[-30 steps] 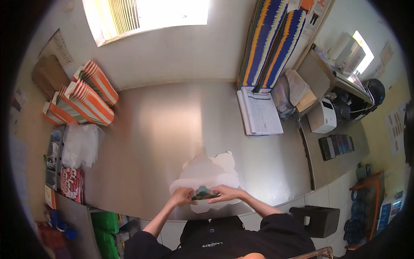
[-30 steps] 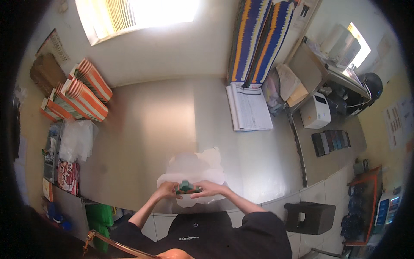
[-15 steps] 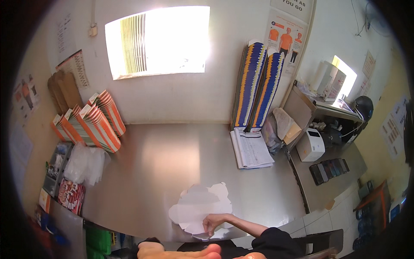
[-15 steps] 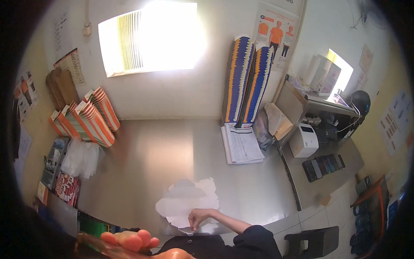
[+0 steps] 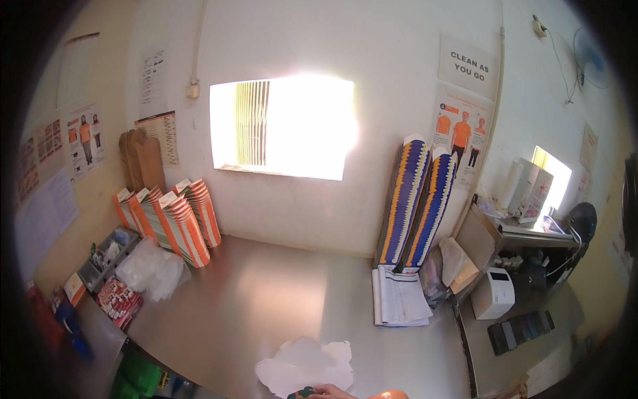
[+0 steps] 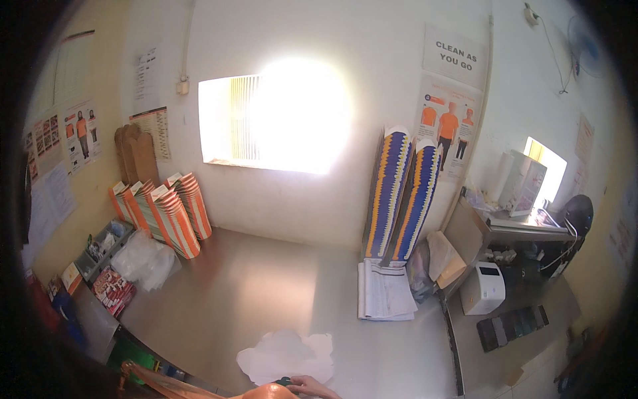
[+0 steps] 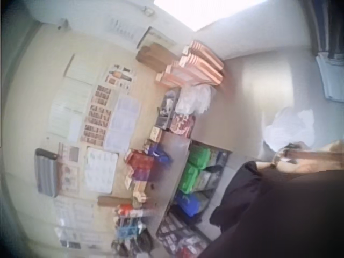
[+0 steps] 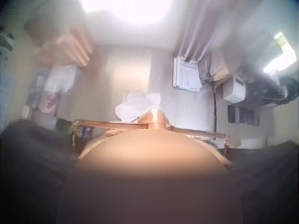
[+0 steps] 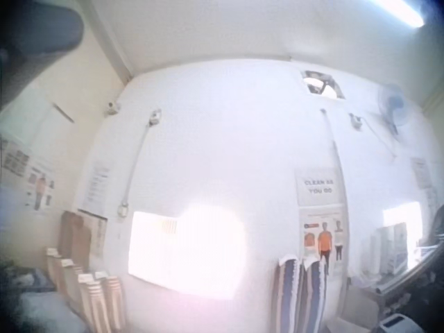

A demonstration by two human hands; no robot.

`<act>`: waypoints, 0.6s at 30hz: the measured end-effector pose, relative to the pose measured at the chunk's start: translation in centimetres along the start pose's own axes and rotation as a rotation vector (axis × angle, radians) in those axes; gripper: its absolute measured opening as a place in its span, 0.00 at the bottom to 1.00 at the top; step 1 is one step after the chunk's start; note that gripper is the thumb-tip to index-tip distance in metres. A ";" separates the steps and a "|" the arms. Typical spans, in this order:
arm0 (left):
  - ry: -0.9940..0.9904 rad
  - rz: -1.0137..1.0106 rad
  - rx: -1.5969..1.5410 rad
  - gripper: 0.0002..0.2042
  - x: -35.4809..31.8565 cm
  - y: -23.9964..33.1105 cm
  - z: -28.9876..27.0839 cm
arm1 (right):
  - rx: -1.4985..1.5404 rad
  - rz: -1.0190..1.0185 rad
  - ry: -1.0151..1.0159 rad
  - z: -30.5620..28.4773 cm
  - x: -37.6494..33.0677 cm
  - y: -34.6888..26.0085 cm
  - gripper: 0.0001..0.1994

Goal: The person assembles multiple flat-packed paper food boxes by folding and interlocking the flaps on a stainless steel counter. Then the person moves to a stove and stirs scrambled eggs in a pan with a spatula.

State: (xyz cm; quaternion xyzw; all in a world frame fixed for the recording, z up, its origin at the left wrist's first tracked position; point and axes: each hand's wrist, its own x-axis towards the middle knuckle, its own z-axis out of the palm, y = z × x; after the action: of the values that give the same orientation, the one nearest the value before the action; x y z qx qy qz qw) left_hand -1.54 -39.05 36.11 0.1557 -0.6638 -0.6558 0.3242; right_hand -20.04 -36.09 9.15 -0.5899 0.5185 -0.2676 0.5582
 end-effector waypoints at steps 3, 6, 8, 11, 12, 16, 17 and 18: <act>0.008 -0.012 0.014 0.31 0.3 0.0 0.7 | 0.023 -0.022 0.283 -2.1 -0.4 -2.4 0.12; -0.018 0.002 0.059 0.31 0.4 1.3 1.4 | 0.227 -0.107 0.756 -7.0 -3.8 -8.2 0.09; -0.057 0.101 0.192 0.32 0.4 2.4 2.2 | 0.241 -0.443 0.982 -10.7 -7.4 -12.6 0.10; 0.177 0.336 0.893 0.32 0.8 2.9 4.1 | 0.180 -0.412 0.932 -14.9 -14.3 -17.6 0.11; 0.291 0.184 1.230 0.27 1.3 2.4 5.5 | 0.134 -0.386 0.840 -15.5 -16.1 -18.7 0.11; -0.171 -0.176 0.545 0.20 3.3 -0.5 6.7 | 0.118 -0.340 0.791 -17.7 -19.3 -21.7 0.12; -0.136 -0.094 0.473 0.19 3.4 -1.2 6.9 | 0.190 -0.365 0.797 -17.6 -19.1 -22.2 0.12; -0.096 -0.095 0.435 0.19 3.5 -1.9 7.2 | -0.030 -0.302 0.962 -17.3 -18.7 -22.6 0.13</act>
State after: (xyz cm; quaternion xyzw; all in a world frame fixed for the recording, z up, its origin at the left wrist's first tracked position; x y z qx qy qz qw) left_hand -9.15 -35.90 35.54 0.2217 -0.7960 -0.5185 0.2199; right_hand -34.38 -29.30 39.20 -0.4763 0.6296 -0.5794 0.2026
